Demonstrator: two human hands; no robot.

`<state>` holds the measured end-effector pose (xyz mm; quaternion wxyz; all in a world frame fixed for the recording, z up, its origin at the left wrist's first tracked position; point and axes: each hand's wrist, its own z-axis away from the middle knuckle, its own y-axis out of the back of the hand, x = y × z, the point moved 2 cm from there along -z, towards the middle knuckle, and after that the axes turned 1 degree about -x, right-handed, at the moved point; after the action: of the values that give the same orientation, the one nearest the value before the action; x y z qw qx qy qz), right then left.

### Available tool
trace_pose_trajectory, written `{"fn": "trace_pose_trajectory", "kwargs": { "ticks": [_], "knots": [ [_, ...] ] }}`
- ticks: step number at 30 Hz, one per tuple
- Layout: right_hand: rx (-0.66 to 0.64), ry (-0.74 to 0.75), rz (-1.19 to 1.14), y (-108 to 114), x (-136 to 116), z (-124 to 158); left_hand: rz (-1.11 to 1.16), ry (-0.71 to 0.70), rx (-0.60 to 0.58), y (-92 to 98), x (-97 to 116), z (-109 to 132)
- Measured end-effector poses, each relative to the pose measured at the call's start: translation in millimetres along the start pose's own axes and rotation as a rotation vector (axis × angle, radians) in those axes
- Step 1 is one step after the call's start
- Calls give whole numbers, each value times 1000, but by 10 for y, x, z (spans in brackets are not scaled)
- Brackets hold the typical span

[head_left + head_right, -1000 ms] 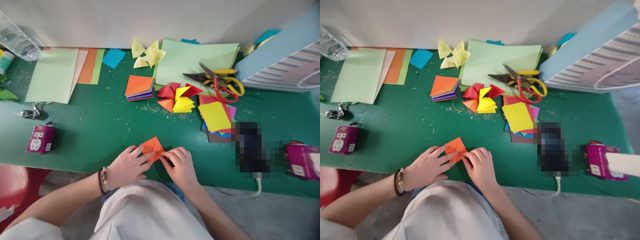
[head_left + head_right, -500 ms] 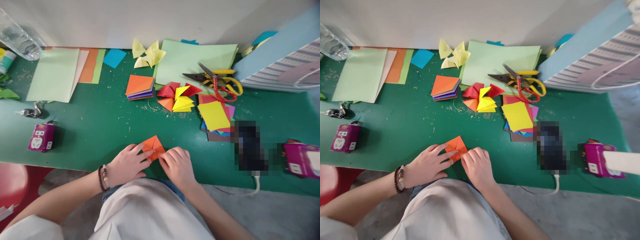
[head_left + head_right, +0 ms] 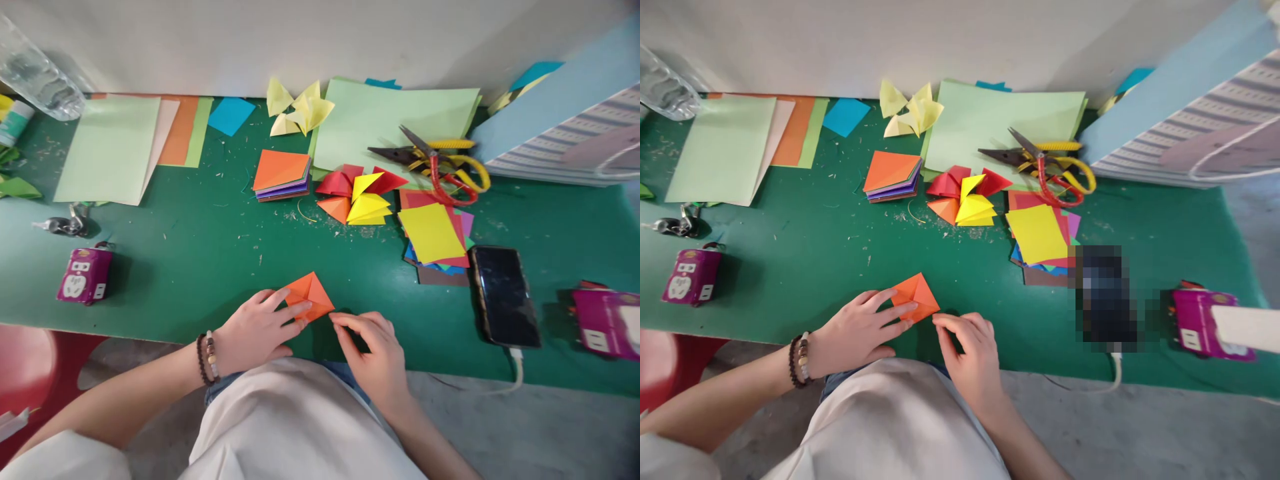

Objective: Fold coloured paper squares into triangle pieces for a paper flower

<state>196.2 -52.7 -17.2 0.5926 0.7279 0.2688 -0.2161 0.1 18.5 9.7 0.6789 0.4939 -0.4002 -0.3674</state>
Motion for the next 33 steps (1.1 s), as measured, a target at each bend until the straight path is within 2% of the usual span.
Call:
{"fn": "trace_pose_trajectory", "kwargs": {
  "ticks": [10, 21, 26, 33],
  "knots": [
    [-17, -78, -34, -182, -115, 50, 17, 8, 2, 11, -10, -11],
    [112, -173, 46, -88, -11, -4, 24, 15, 1, 5, -2, -13],
    [75, -124, 30, -113, -53, 7, 27, 22, 4, 2, 2, -9],
    [120, -175, 56, -91, 40, -28, 41, 21, 23, -7, -6, -6]
  ]
}}
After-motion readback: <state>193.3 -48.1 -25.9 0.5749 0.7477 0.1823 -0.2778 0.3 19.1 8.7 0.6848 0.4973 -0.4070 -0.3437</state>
